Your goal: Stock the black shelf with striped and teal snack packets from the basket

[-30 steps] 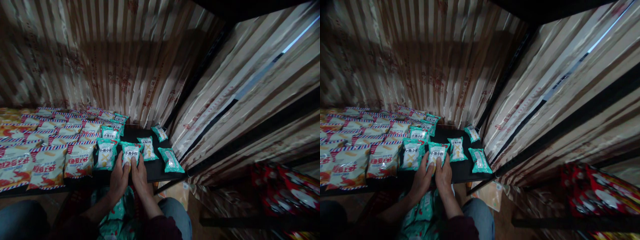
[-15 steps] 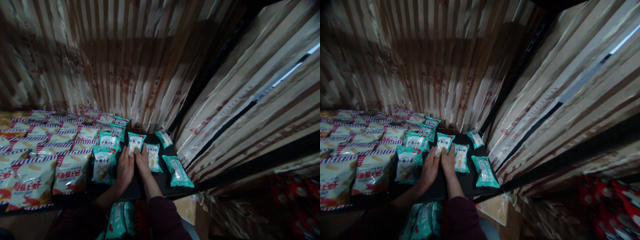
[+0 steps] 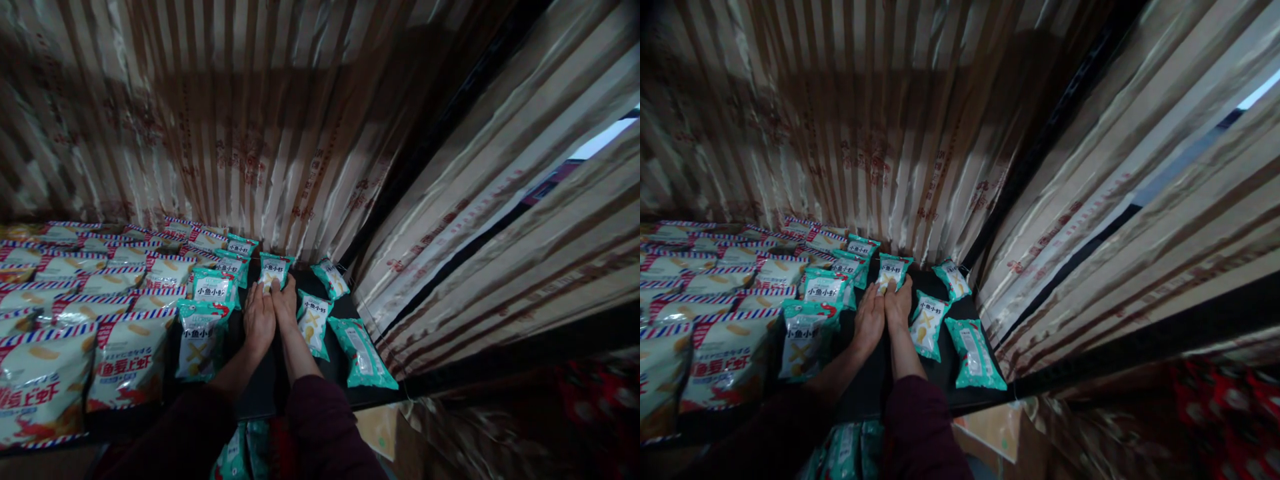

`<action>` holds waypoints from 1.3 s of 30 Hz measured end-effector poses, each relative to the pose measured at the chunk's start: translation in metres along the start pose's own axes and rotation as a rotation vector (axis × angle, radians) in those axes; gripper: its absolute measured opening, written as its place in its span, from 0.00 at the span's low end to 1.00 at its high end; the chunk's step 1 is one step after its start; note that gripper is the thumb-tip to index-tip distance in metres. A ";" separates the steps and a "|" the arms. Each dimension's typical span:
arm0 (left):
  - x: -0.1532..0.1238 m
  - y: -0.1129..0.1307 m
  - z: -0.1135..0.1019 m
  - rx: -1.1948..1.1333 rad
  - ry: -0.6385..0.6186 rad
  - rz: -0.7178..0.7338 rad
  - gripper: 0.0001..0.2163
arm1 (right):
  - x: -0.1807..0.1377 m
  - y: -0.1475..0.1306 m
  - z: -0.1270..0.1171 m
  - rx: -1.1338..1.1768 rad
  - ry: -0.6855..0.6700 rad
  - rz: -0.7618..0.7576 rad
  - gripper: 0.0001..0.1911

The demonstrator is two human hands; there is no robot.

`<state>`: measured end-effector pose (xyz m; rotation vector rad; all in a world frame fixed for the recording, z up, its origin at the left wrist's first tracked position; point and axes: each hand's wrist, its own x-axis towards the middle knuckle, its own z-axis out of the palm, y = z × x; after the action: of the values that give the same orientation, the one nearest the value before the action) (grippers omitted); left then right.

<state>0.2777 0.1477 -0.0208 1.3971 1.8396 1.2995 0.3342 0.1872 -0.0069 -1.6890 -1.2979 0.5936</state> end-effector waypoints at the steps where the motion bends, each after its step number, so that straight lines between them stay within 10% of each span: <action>1: 0.004 0.000 0.001 0.001 -0.003 -0.002 0.21 | 0.003 -0.001 0.002 -0.020 0.002 0.001 0.25; 39: 0.048 -0.014 0.025 0.006 0.040 0.013 0.21 | 0.049 -0.004 0.031 -0.186 -0.104 -0.008 0.25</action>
<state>0.2747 0.2019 -0.0361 1.3978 1.8649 1.3384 0.3234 0.2443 -0.0112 -1.8225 -1.4713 0.5770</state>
